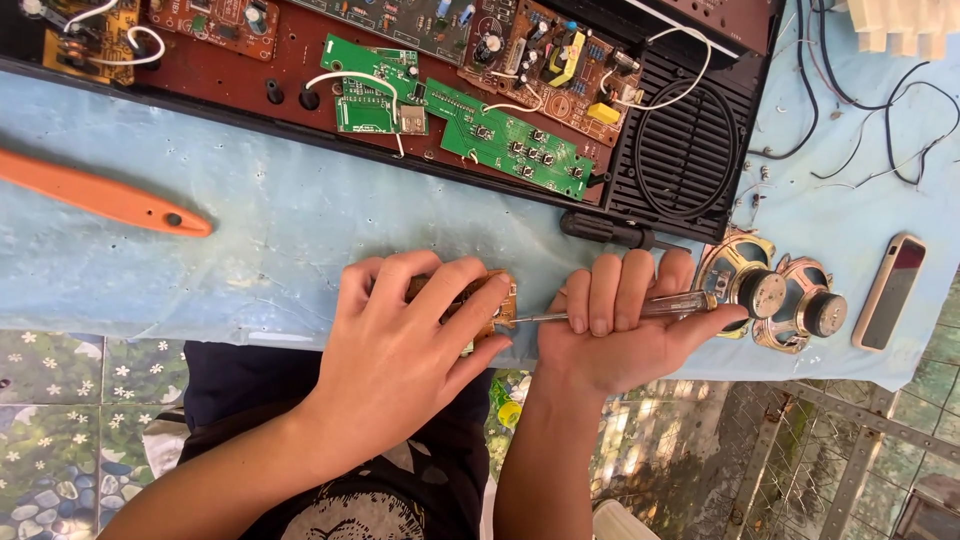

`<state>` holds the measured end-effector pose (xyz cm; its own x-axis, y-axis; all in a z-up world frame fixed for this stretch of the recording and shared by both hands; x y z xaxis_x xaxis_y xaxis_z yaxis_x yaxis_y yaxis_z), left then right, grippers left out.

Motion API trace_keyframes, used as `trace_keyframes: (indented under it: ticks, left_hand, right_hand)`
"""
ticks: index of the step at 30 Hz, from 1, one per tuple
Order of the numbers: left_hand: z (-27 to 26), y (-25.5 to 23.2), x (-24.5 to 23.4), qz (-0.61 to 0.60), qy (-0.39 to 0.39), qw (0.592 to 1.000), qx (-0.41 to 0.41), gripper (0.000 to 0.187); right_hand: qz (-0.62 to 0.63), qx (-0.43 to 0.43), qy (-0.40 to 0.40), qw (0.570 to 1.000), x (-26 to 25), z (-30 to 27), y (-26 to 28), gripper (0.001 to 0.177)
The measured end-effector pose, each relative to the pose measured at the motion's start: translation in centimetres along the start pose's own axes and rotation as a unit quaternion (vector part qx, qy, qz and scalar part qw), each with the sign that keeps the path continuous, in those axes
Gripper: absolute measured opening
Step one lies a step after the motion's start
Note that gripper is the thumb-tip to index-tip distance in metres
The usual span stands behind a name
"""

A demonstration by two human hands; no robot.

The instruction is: The person uses a screwdriver to remove screws from a small circuit board held in their hands. They then flip the board over and continue to unscrew components. The person is working at a table with a disassembled electronic device, speakers, and other tools nearby.

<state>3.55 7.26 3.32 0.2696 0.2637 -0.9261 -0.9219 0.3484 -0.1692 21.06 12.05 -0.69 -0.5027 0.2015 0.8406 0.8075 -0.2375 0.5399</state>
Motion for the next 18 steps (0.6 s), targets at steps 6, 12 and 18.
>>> trace_keyframes:
  ticks: [6,12,18]
  left_hand:
    - [0.0,0.0,0.0,0.003,0.001,1.0,0.004,0.034]
    - [0.1,0.0,0.0,0.004,0.006,1.0,0.009,0.035]
    - [0.1,0.1,0.1,-0.006,0.01,1.0,0.009,0.036]
  right_hand:
    - [-0.032,-0.053,-0.07,0.996,0.1,0.2,0.2,0.055]
    - [-0.048,-0.056,-0.091,0.993,0.0,0.9,0.1,0.051]
    - [-0.1,-0.054,-0.088,0.99,-0.1,1.4,0.3,0.042]
Point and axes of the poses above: each hand's wrist, its own z-axis towards the middle knuckle, its own x-axis out of the palm, y = z × x, the point moved 10 cm from there along z, towards the middle knuckle, and after that the axes turned 13 degrees about z, right-handed, at the moved point
